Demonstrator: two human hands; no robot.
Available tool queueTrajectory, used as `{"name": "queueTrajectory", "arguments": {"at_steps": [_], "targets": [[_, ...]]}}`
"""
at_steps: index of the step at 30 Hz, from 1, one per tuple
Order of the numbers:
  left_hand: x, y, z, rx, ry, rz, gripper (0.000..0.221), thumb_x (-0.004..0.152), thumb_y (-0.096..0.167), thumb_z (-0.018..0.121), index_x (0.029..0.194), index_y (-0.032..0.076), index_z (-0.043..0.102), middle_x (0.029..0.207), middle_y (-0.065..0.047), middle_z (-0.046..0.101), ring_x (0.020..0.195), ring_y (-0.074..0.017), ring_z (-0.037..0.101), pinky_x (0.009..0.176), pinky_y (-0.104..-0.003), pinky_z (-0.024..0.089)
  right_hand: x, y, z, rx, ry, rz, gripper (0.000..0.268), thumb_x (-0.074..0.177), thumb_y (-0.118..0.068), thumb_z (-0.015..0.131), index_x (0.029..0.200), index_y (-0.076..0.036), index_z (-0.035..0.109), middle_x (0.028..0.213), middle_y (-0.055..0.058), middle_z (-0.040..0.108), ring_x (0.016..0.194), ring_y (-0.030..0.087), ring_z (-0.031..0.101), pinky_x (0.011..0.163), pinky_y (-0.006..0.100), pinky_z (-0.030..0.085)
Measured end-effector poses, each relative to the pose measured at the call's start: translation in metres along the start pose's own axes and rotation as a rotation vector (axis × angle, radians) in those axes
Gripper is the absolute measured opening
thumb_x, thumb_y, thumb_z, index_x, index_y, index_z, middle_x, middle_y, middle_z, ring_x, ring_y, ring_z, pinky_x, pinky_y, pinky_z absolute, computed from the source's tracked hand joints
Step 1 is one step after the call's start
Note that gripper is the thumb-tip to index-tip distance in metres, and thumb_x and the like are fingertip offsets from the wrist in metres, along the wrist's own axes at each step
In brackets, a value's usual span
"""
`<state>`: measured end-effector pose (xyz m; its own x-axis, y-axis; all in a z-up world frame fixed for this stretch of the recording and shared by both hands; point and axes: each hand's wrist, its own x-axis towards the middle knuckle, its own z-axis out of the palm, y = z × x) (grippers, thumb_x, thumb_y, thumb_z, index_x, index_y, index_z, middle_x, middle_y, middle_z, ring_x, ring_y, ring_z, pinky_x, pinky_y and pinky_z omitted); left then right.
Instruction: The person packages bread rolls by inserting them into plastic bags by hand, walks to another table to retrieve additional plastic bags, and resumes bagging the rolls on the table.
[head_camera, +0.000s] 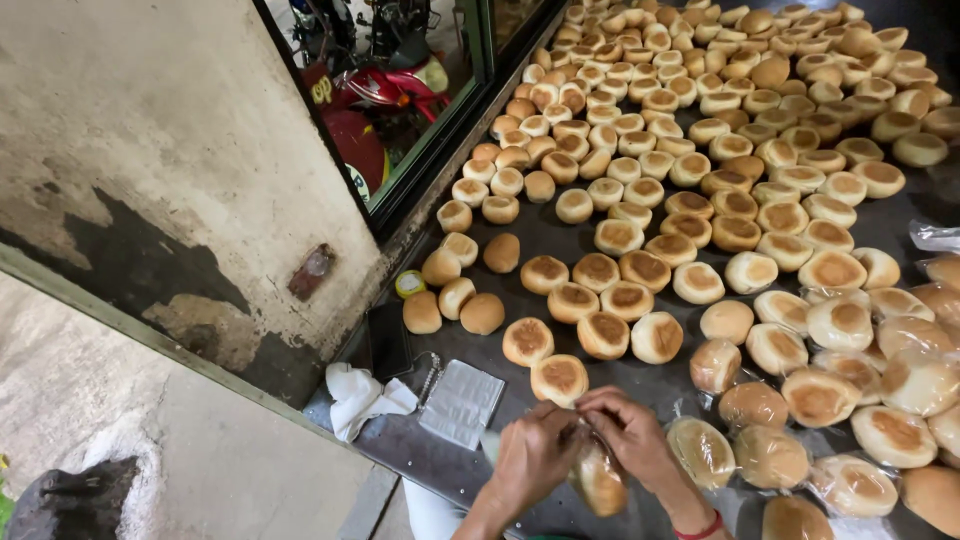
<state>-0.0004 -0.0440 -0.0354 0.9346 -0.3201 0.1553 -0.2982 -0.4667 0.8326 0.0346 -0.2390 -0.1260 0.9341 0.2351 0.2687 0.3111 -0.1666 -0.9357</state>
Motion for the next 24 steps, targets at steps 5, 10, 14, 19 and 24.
{"name": "queueTrajectory", "arguments": {"at_steps": [5, 10, 14, 19, 24], "targets": [[0.001, -0.012, 0.006, 0.422, 0.296, 0.404, 0.014, 0.087, 0.008, 0.076, 0.1, 0.003, 0.077, 0.093, -0.009, 0.071, 0.071, -0.0299, 0.069, 0.061, -0.041, 0.055, -0.003, 0.027, -0.007, 0.526, -0.027, 0.382, 0.01, 0.098, 0.002, 0.065, 0.098, 0.008, 0.073, 0.112, 0.012, 0.065, 0.088, 0.021, 0.061, 0.075, 0.034, 0.053], [0.012, -0.006, 0.002, -0.027, 0.265, -0.039, 0.015, 0.082, 0.004, 0.075, 0.096, 0.0, 0.075, 0.117, -0.012, 0.062, 0.078, -0.0223, 0.07, 0.067, -0.031, 0.058, 0.008, -0.044, 0.0, -0.132, -0.021, -0.273, 0.017, 0.087, -0.002, 0.073, 0.103, 0.0, 0.074, 0.134, 0.012, 0.06, 0.126, 0.028, 0.056, 0.101, 0.038, 0.047], [0.01, -0.048, 0.028, -0.749, 0.025, -0.091, 0.013, 0.095, 0.007, 0.07, 0.094, -0.005, 0.076, 0.122, -0.012, 0.06, 0.103, -0.0157, 0.068, 0.086, -0.029, 0.058, -0.002, -0.065, 0.004, -0.269, 0.145, -0.251, 0.02, 0.083, -0.002, 0.075, 0.103, -0.003, 0.071, 0.132, 0.007, 0.065, 0.121, 0.028, 0.064, 0.094, 0.035, 0.055], [0.011, -0.037, 0.028, -0.548, 0.196, -0.062, 0.012, 0.09, 0.006, 0.075, 0.092, -0.006, 0.079, 0.122, -0.009, 0.064, 0.105, -0.0124, 0.066, 0.087, -0.029, 0.057, -0.009, -0.069, 0.002, -0.476, 0.3, -0.474, 0.016, 0.084, -0.001, 0.075, 0.1, -0.003, 0.071, 0.112, 0.006, 0.069, 0.115, 0.025, 0.065, 0.094, 0.037, 0.054], [0.017, -0.059, 0.019, -0.53, 0.287, -0.228, 0.012, 0.092, 0.006, 0.077, 0.095, -0.006, 0.078, 0.124, -0.013, 0.071, 0.087, -0.016, 0.065, 0.078, -0.03, 0.055, -0.03, -0.035, -0.024, -0.14, 0.396, -0.199, 0.008, 0.088, -0.001, 0.068, 0.095, -0.005, 0.07, 0.103, 0.008, 0.072, 0.097, 0.019, 0.067, 0.081, 0.032, 0.054]]}}
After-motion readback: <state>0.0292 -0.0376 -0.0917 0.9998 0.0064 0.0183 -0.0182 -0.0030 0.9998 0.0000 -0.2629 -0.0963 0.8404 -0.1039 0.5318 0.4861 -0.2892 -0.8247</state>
